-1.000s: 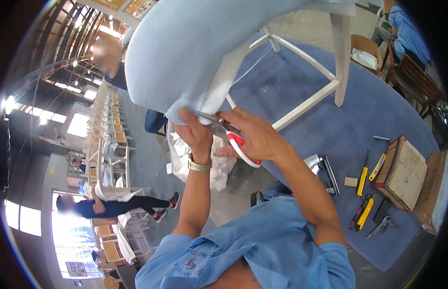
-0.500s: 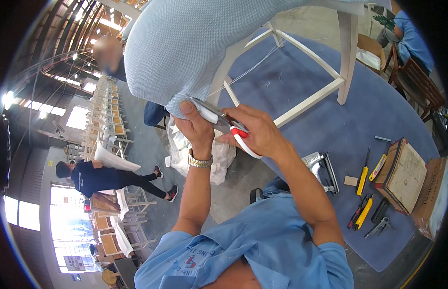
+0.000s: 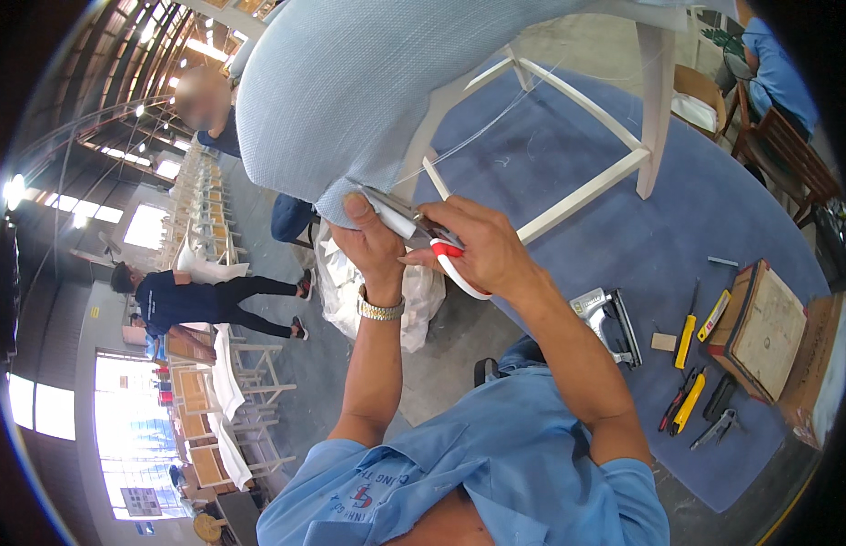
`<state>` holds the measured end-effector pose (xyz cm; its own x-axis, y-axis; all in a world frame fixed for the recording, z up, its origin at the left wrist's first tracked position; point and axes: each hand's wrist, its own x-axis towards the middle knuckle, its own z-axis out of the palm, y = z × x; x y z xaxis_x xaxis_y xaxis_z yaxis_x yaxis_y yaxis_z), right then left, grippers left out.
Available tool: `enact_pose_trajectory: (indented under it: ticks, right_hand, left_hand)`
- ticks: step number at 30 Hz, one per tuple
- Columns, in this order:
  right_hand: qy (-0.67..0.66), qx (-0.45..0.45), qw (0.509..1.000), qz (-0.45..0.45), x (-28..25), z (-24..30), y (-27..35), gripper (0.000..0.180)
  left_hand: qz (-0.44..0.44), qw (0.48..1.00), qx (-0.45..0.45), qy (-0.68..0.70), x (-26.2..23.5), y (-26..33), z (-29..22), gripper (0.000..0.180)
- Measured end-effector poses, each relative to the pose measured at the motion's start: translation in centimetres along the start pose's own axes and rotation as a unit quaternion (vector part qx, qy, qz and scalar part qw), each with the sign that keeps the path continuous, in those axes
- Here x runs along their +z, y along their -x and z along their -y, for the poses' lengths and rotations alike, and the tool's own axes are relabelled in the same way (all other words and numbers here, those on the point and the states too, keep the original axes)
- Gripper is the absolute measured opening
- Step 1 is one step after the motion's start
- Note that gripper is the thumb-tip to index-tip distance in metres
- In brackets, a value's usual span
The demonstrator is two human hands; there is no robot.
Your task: The person staples white fabric onto a wooden chair frame using a pneumatic staple gun, then trims excess fabric with scissors and a utility knife. The person repeatedly adjusts the fabric, staples edges, and cuts away surplus material to fit the chair seat.
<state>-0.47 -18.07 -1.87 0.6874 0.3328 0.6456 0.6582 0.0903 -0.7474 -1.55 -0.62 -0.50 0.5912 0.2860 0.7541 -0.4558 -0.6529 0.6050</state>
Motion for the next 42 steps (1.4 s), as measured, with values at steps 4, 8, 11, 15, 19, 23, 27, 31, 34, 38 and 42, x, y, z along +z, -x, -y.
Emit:
enact_pose_trajectory:
  ticks: [4,8,11,15,19,23,27,31,34,38,42]
  right_hand:
    - [-0.009,-0.013,1.000,0.004,-0.2,0.4,0.0,0.052]
    - [-0.011,-0.007,1.000,-0.010,0.1,0.6,0.0,0.050]
    - [-0.009,-0.001,1.000,-0.019,0.4,0.2,0.2,0.051]
    - [0.012,0.006,0.999,-0.029,0.0,0.0,0.7,0.049]
    - [0.046,0.063,0.996,-0.031,-2.4,-1.4,3.9,0.052]
    - [0.227,0.288,0.929,-0.053,-7.1,-5.7,13.6,0.051]
    - [0.362,0.366,0.848,-0.130,-10.6,-8.5,23.4,0.044]
    - [0.404,0.424,0.791,-0.178,-13.7,-8.3,25.4,0.051]
    - [0.422,0.507,0.734,-0.161,-15.3,-7.1,26.0,0.056]
    - [0.382,0.451,0.736,-0.329,-13.3,-5.4,27.5,0.051]
    - [0.289,0.438,0.770,-0.363,-8.0,-5.5,27.4,0.044]
  left_hand:
    - [0.002,1.000,0.000,-0.008,-0.1,0.1,-0.3,0.072]
    - [-0.006,1.000,-0.017,0.019,0.1,0.1,-0.7,0.069]
    - [-0.012,0.999,-0.022,0.035,0.2,0.2,-0.7,0.068]
    - [-0.009,0.998,-0.024,0.050,0.2,0.2,-1.1,0.067]
    - [0.018,0.999,-0.012,0.039,-1.3,0.6,-0.8,0.060]
    - [0.063,0.778,-0.234,0.579,-3.4,0.0,1.4,0.065]
    - [0.143,0.754,-0.429,0.476,-2.8,-3.1,8.6,0.065]
    - [0.539,0.649,-0.292,0.450,3.5,-8.6,4.2,0.063]
    - [0.666,0.496,-0.292,0.475,7.0,-9.9,2.5,0.062]
    - [0.531,0.435,-0.246,0.684,5.8,-9.8,1.5,0.069]
    - [0.531,0.295,-0.384,0.695,4.8,-11.6,4.0,0.075]
